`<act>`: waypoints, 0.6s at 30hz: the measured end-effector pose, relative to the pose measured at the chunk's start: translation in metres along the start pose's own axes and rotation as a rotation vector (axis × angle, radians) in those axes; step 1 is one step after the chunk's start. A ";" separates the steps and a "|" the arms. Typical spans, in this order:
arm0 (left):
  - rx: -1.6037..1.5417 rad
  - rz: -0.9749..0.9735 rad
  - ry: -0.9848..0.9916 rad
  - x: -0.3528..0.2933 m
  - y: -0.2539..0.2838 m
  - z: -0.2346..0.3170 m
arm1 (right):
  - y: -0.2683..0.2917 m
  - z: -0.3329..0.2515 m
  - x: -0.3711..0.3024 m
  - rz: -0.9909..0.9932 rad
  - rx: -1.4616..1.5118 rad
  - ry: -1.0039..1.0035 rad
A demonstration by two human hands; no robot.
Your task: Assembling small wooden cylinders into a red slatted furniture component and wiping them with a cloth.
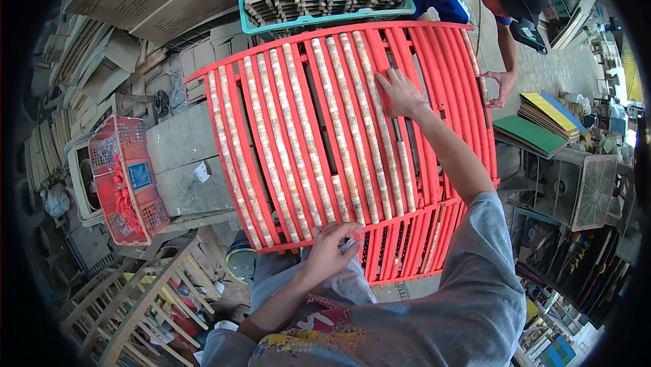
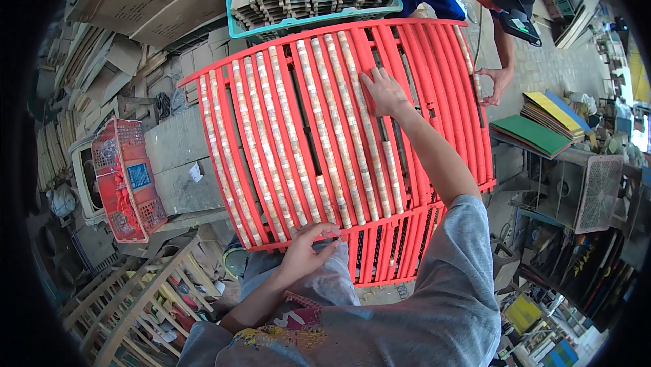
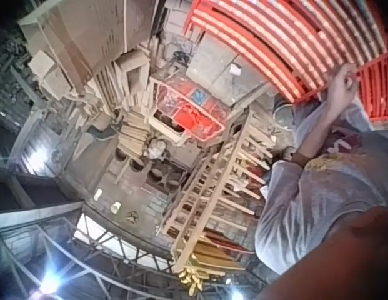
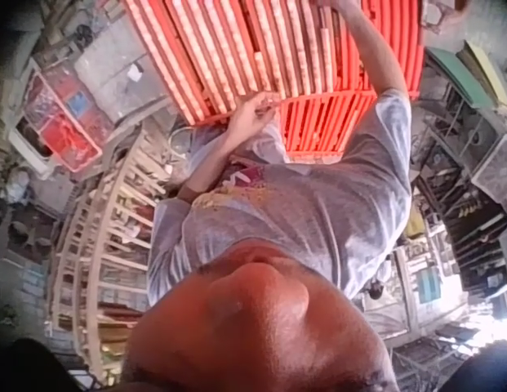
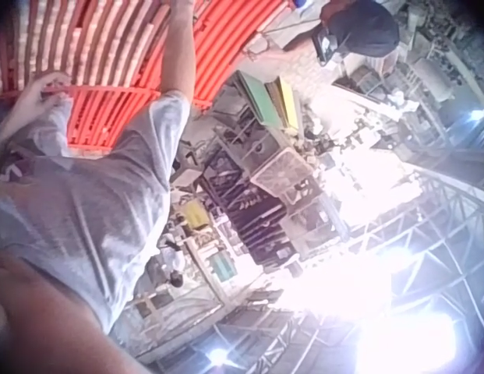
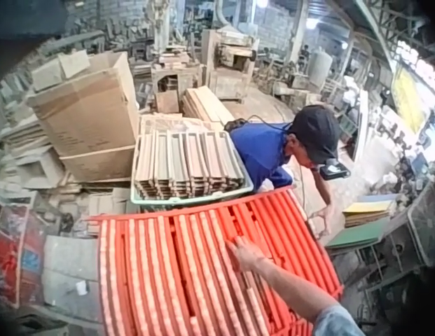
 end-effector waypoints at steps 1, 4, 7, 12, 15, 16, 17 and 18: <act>0.024 -0.001 0.000 0.000 0.001 0.001 | -0.002 -0.001 0.001 -0.014 -0.017 0.014; 0.036 0.014 -0.005 -0.001 0.004 0.002 | -0.002 -0.002 0.003 -0.005 0.006 0.043; 0.022 0.030 -0.001 -0.003 0.007 0.002 | -0.004 -0.001 0.003 -0.065 0.042 0.054; 0.018 0.047 0.015 -0.003 0.013 0.001 | 0.005 -0.002 0.001 -0.064 0.036 0.083; 0.005 0.054 0.007 -0.004 0.013 0.002 | 0.002 -0.002 -0.002 -0.072 0.046 0.100; 0.059 0.049 0.002 -0.005 0.013 0.004 | 0.001 -0.001 -0.004 -0.064 0.054 0.108; 0.113 0.043 -0.004 -0.005 0.012 0.005 | 0.000 0.001 -0.006 -0.065 0.051 0.107; 0.111 0.044 -0.005 -0.006 0.013 0.004 | 0.002 0.001 -0.009 -0.065 0.071 0.100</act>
Point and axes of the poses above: each hand's wrist, its own x-axis towards the middle knuckle, its own y-axis out of the back of the hand, z = x × y, the point moved 10 cm from there along x, towards the middle knuckle, and after that the axes turned 13 degrees about -x, right-handed, at the moved point
